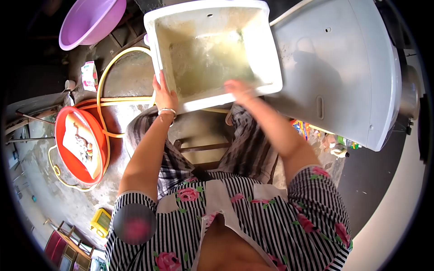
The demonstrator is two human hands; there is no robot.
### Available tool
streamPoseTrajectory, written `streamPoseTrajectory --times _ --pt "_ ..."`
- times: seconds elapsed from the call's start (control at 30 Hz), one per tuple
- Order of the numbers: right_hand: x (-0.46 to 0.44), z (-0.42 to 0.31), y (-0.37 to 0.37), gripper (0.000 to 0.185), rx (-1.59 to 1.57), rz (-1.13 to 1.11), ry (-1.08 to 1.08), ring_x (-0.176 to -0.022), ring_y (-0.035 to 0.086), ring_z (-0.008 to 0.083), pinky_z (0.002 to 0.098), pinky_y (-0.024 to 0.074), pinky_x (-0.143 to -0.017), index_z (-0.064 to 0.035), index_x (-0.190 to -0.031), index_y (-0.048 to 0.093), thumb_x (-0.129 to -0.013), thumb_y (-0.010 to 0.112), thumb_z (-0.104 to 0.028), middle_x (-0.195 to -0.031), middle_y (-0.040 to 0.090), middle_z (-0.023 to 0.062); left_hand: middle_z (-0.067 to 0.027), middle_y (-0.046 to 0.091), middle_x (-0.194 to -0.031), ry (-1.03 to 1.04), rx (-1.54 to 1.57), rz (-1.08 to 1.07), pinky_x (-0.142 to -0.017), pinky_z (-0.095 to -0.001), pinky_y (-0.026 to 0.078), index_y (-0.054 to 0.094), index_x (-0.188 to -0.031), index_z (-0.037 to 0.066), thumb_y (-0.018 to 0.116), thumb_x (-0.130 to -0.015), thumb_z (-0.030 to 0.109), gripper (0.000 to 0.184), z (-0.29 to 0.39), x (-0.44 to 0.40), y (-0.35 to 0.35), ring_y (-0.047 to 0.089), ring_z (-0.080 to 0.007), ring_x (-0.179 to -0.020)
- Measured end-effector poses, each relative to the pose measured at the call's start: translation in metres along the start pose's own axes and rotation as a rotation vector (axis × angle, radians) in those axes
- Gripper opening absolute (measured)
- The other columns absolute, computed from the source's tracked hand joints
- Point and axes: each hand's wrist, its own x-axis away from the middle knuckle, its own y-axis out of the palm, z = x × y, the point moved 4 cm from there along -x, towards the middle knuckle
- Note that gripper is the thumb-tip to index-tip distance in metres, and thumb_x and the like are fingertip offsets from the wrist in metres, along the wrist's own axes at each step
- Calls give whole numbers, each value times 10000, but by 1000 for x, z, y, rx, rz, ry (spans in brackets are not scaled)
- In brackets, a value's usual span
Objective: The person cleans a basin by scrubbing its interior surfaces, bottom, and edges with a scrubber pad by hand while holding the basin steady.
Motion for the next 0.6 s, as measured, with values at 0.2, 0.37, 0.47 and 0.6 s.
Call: streamPoseTrajectory --times 0.2,0.37,0.47,0.6 --pt "2 -7 -29 229 534 142 95 -895 641 272 412 486 -790 -233 -1028 682 -886 518 -307 -1012 667 79 -208 324 -1434 -166 12 -73 -914 -444 477 138 -1506 210 629 -718 -18 956 -3 6 -4 492 -422 -1181" --pt "27 -106 99 209 321 290 -317 -875 608 331 463 476 -760 -195 -993 602 -922 499 -363 -955 607 76 -208 330 -1434 -118 12 -32 -923 -449 471 137 -1507 213 622 -740 -8 934 -1 12 -6 492 -423 -1181" --pt "33 -94 85 163 207 283 -443 -885 597 314 467 483 -742 -219 -969 587 -884 570 -358 -968 563 75 -205 327 -1439 -71 4 -7 -921 -455 471 137 -1507 213 613 -750 -7 920 -2 12 -2 500 -426 -1171" --pt "19 -3 -21 252 315 239 -112 -849 607 326 453 473 -770 -173 -1008 630 -921 503 -373 -947 628 102 -194 320 -1446 -144 -11 -53 -903 -461 477 155 -1502 223 595 -762 -2 890 6 9 -9 546 -439 -1089"
